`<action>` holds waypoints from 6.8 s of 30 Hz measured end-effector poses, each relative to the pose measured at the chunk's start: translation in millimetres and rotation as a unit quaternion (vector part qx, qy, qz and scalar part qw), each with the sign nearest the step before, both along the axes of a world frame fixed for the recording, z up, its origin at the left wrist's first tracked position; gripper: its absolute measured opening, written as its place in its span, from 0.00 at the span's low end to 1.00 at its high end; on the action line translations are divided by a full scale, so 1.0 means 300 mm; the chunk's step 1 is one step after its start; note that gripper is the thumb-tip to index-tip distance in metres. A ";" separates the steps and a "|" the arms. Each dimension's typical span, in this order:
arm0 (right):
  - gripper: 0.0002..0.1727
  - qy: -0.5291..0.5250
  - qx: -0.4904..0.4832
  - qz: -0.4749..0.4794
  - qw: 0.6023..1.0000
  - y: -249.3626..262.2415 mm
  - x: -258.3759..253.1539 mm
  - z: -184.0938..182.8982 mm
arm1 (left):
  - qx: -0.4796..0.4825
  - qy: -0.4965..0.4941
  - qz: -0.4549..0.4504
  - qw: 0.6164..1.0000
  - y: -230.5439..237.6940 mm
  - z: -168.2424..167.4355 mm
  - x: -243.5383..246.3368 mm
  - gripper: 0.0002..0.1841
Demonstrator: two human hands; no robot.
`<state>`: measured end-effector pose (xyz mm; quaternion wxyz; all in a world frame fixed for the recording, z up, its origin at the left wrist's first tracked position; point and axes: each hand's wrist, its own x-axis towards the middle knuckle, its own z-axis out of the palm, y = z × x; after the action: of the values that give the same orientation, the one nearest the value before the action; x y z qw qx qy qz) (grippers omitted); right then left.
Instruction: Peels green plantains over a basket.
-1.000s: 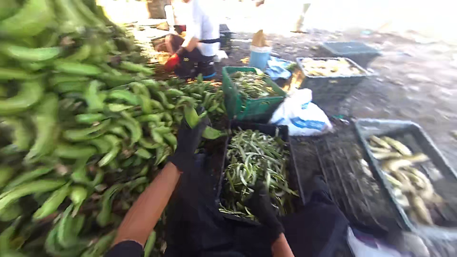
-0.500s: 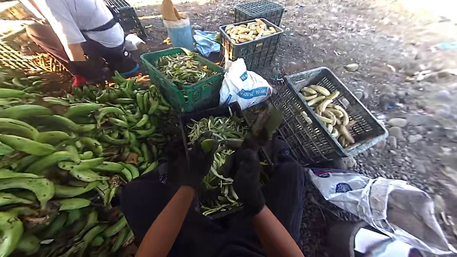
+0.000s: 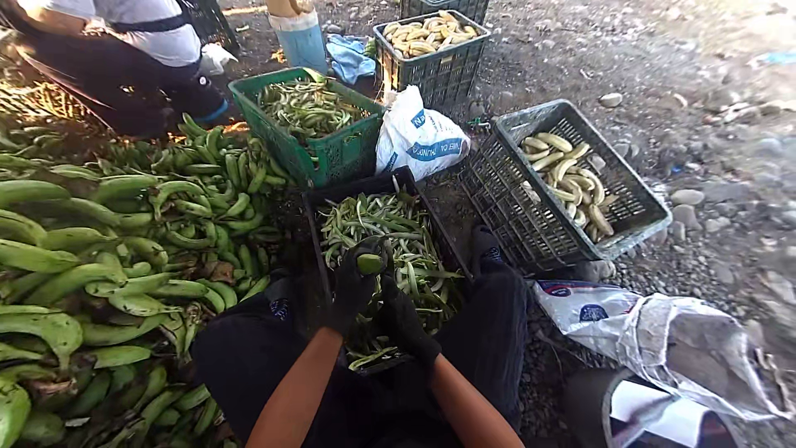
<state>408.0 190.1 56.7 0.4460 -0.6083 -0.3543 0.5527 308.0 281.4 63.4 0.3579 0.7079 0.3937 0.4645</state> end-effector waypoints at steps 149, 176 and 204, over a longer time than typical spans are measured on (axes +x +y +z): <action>0.29 -0.240 -0.002 0.045 0.970 0.210 0.094 0.025 | -0.254 0.016 -0.025 0.967 -0.027 0.085 -0.064 0.27; 0.29 -0.328 -0.010 0.078 0.941 0.175 0.062 -0.003 | -0.294 0.010 0.123 0.948 0.035 -0.018 -0.141 0.31; 0.31 -0.314 -0.035 -0.007 0.949 0.228 0.115 -0.023 | -0.343 -0.121 0.104 0.926 0.049 -0.010 -0.101 0.26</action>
<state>442.4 258.3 49.8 0.2942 -0.7691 -0.4524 0.3425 277.8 296.2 60.2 0.5734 0.4356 0.5542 0.4175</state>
